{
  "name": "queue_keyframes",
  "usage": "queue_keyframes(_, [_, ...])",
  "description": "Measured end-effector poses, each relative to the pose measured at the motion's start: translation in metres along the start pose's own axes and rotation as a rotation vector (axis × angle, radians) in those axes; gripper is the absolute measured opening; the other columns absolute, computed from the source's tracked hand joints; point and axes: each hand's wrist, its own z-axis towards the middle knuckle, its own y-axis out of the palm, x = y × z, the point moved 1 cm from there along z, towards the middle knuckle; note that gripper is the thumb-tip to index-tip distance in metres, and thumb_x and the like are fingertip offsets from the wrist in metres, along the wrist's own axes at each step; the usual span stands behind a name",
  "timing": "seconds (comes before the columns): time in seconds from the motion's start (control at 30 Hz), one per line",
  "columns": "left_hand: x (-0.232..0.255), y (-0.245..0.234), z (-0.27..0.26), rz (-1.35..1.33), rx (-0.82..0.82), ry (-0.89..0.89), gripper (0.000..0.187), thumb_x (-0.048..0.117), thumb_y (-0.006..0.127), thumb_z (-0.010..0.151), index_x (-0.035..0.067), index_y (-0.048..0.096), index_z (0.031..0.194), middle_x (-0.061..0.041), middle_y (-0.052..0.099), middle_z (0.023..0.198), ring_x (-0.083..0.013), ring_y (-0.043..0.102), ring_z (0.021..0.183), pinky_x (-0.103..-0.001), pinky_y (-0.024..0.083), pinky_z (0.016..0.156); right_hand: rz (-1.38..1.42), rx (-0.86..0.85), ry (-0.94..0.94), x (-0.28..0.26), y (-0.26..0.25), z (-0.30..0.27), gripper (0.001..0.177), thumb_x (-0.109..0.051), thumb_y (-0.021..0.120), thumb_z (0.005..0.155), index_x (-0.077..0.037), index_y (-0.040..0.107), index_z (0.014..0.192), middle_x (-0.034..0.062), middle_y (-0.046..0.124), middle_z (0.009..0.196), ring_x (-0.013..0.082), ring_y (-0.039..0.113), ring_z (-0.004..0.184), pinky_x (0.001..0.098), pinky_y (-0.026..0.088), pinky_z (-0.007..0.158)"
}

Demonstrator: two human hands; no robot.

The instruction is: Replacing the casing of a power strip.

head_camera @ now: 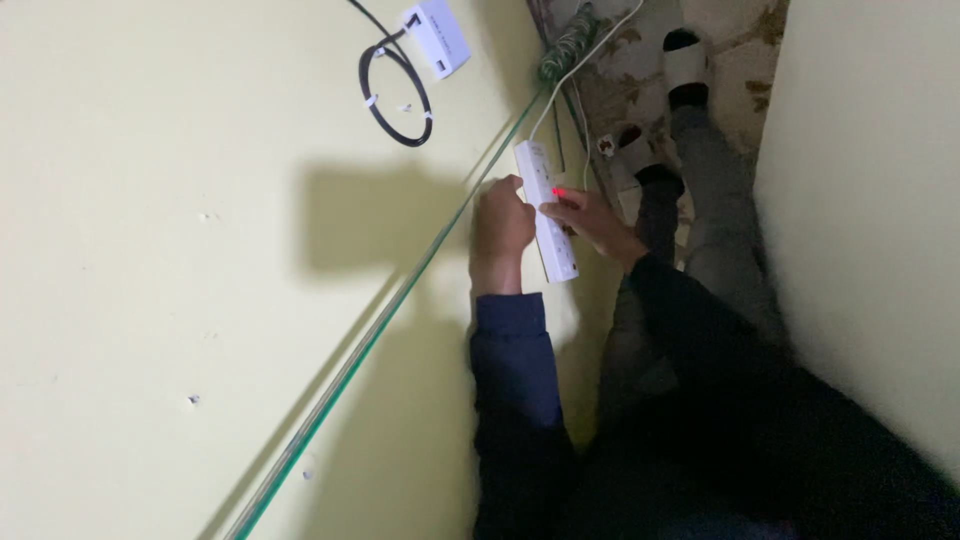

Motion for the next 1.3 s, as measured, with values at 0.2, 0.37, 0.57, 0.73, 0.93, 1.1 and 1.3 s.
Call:
queue_keyframes(0.2, [-0.001, 0.016, 0.052, 0.276, -0.075, -0.087, 0.018, 0.012, 0.057, 0.099, 0.005, 0.073, 0.098, -0.023, 0.072, 0.107, -0.0432, 0.069, 0.102, -0.052, 0.054, 0.089, 0.09, 0.026, 0.034, 0.008, 0.006, 0.002, 0.042, -0.034, 0.07, 0.095, -0.006, 0.067, 0.126, -0.0041, 0.066, 0.087, 0.0045, 0.056, 0.073, 0.0253, 0.044, 0.061])
queue_keyframes(0.37, [-0.024, 0.043, 0.06, 0.505, -0.273, 0.143, 0.021, 0.014, 0.057, 0.092, 0.006, 0.076, 0.092, -0.022, 0.073, 0.098, -0.0401, 0.072, 0.094, -0.05, 0.057, 0.085, 0.05, 0.146, 0.073, 0.022, 0.006, 0.003, 0.04, -0.033, 0.075, 0.094, -0.002, 0.068, 0.118, -0.0033, 0.064, 0.083, 0.0057, 0.055, 0.069, 0.0263, 0.043, 0.058])
queue_keyframes(0.57, [-0.033, 0.052, 0.068, 0.504, -0.264, 0.341, 0.022, 0.016, 0.06, 0.091, 0.006, 0.078, 0.084, -0.02, 0.075, 0.094, -0.0372, 0.072, 0.097, -0.049, 0.057, 0.087, 0.088, 0.164, 0.123, 0.027, 0.007, 0.002, 0.041, -0.033, 0.075, 0.093, -0.003, 0.071, 0.12, -0.0016, 0.067, 0.087, 0.0066, 0.056, 0.07, 0.026, 0.043, 0.059])
queue_keyframes(0.73, [-0.051, 0.075, 0.086, 0.681, -0.302, 0.433, 0.019, 0.011, 0.061, 0.089, 0.007, 0.079, 0.088, -0.016, 0.077, 0.099, -0.0338, 0.072, 0.102, -0.045, 0.058, 0.088, 0.103, 0.162, 0.102, 0.019, 0.01, 0.003, 0.041, -0.033, 0.073, 0.092, -0.006, 0.068, 0.122, -0.0053, 0.069, 0.092, 0.0026, 0.06, 0.077, 0.0235, 0.048, 0.064])
queue_keyframes(0.93, [-0.051, 0.089, 0.093, 0.796, -0.343, 0.41, 0.019, 0.013, 0.062, 0.089, 0.009, 0.08, 0.092, -0.016, 0.077, 0.102, -0.0322, 0.072, 0.104, -0.042, 0.059, 0.086, 0.153, 0.169, 0.116, 0.036, 0.005, 0.01, 0.038, -0.032, 0.074, 0.095, -0.003, 0.071, 0.119, -0.0014, 0.066, 0.091, 0.0056, 0.057, 0.078, 0.0238, 0.046, 0.065])
queue_keyframes(1.1, [-0.043, 0.082, 0.088, 0.855, -0.357, 0.424, 0.016, 0.016, 0.064, 0.093, 0.012, 0.08, 0.093, -0.012, 0.078, 0.101, -0.0283, 0.071, 0.106, -0.042, 0.057, 0.088, 0.115, 0.188, 0.129, 0.011, 0.01, 0.006, 0.031, -0.027, 0.071, 0.093, -0.008, 0.067, 0.117, -0.005, 0.071, 0.093, 0.0022, 0.063, 0.078, 0.0218, 0.05, 0.066])
queue_keyframes(1.3, [-0.028, 0.072, 0.084, 0.808, -0.396, 0.391, 0.012, 0.021, 0.071, 0.085, 0.016, 0.08, 0.092, -0.009, 0.077, 0.1, -0.0272, 0.069, 0.108, -0.043, 0.054, 0.089, 0.156, 0.12, -0.01, 0.038, 0.007, 0.019, 0.029, -0.026, 0.072, 0.096, 0.001, 0.071, 0.108, -0.0004, 0.07, 0.086, 0.0065, 0.062, 0.074, 0.0256, 0.048, 0.063])
